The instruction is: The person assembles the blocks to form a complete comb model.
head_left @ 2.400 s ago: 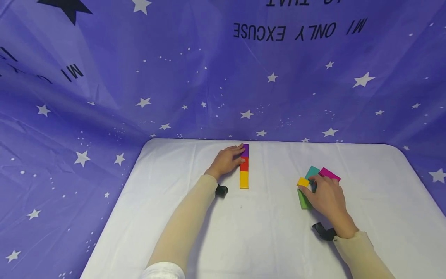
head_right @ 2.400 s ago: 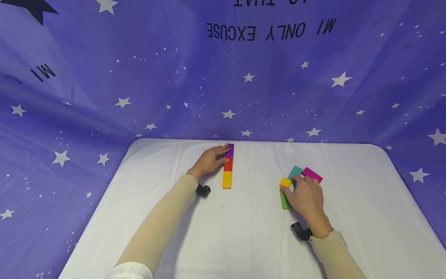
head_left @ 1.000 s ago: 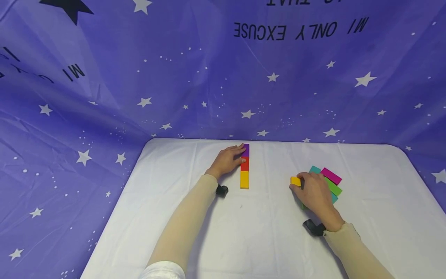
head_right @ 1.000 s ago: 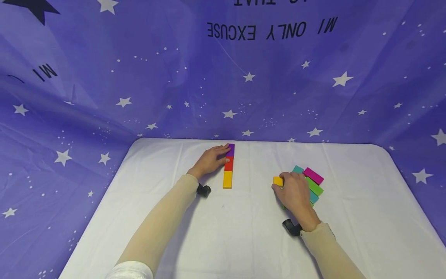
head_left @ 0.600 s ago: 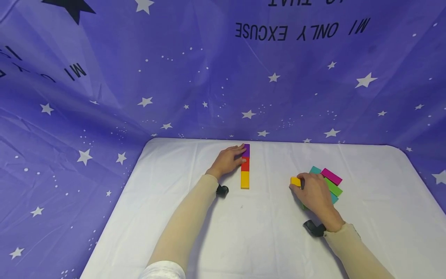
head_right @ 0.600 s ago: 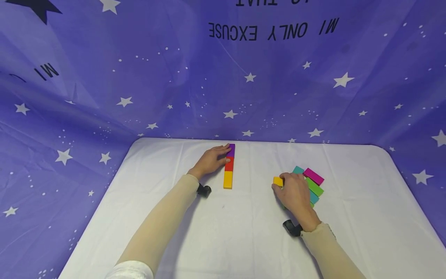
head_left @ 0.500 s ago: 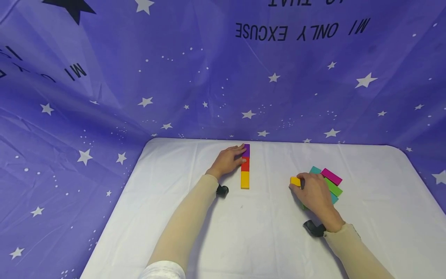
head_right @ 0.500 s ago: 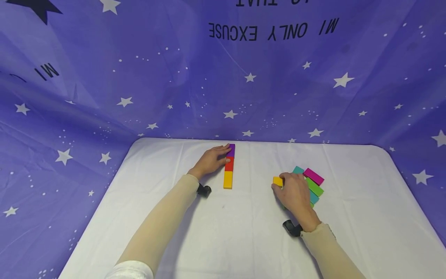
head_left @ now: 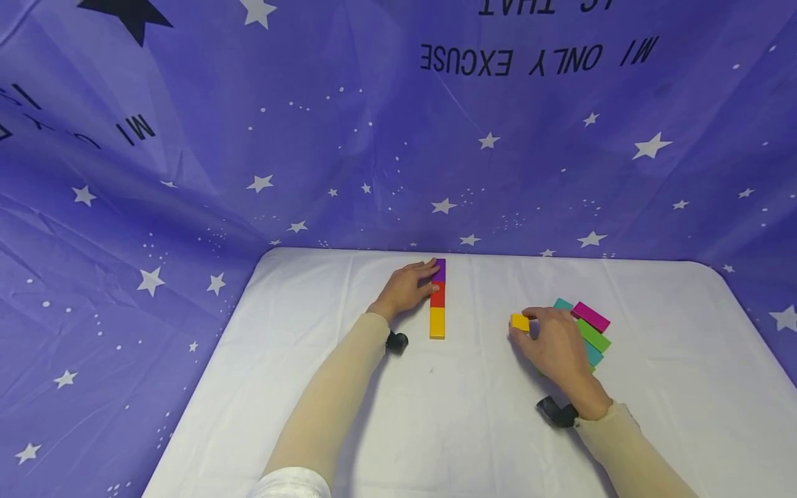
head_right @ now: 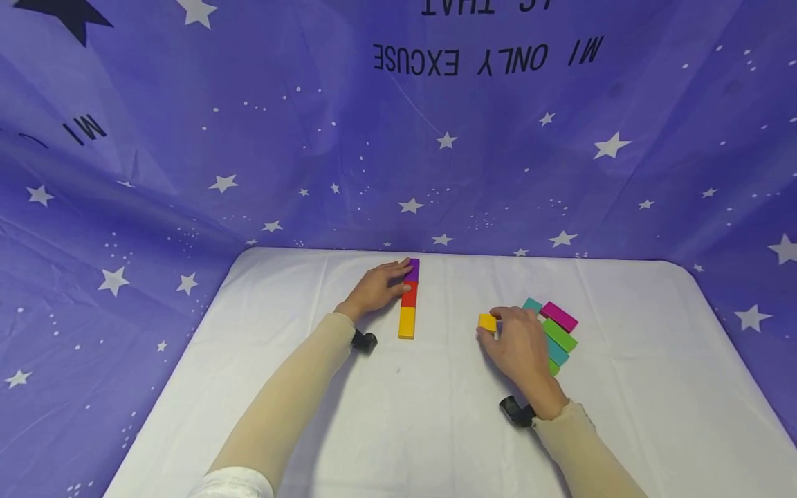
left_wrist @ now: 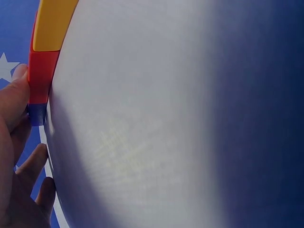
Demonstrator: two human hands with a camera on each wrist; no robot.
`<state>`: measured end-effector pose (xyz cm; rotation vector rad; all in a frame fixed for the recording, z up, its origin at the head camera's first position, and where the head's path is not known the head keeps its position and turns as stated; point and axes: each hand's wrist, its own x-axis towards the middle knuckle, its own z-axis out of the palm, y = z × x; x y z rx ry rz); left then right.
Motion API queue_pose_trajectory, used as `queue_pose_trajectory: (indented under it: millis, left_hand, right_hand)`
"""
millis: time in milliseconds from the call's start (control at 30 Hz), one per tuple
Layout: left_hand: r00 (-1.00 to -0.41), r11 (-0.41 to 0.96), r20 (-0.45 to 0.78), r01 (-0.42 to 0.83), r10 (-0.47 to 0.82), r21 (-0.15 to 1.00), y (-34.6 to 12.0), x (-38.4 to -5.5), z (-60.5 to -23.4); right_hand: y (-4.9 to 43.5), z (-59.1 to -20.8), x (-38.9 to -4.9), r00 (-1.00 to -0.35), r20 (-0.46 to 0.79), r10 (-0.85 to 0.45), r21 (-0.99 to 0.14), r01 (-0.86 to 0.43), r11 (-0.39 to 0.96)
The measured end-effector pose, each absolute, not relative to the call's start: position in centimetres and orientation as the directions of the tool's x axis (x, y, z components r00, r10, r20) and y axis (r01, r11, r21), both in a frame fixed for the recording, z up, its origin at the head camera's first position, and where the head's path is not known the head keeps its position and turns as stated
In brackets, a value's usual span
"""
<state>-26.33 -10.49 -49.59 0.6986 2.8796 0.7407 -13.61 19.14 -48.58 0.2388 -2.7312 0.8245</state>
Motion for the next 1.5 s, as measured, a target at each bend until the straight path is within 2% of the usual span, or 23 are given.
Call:
queue_pose_trajectory:
  millis: [1067,1500]
  left_hand:
    - [-0.897,0.794,-0.001,0.392,0.443,0.465,-10.5,-26.2,-49.7]
    - [-0.895,0.791,0.002,0.394,0.445,0.468,-10.5,-26.4,-49.7]
  right_hand:
    - [13.0,-47.9,-11.3,-0.958,0.227,-0.173,-0.506,-0.268,0.82]
    - [11.3,-48.3,-11.3,-0.944,0.248,-0.218,-0.501,-0.317,0.805]
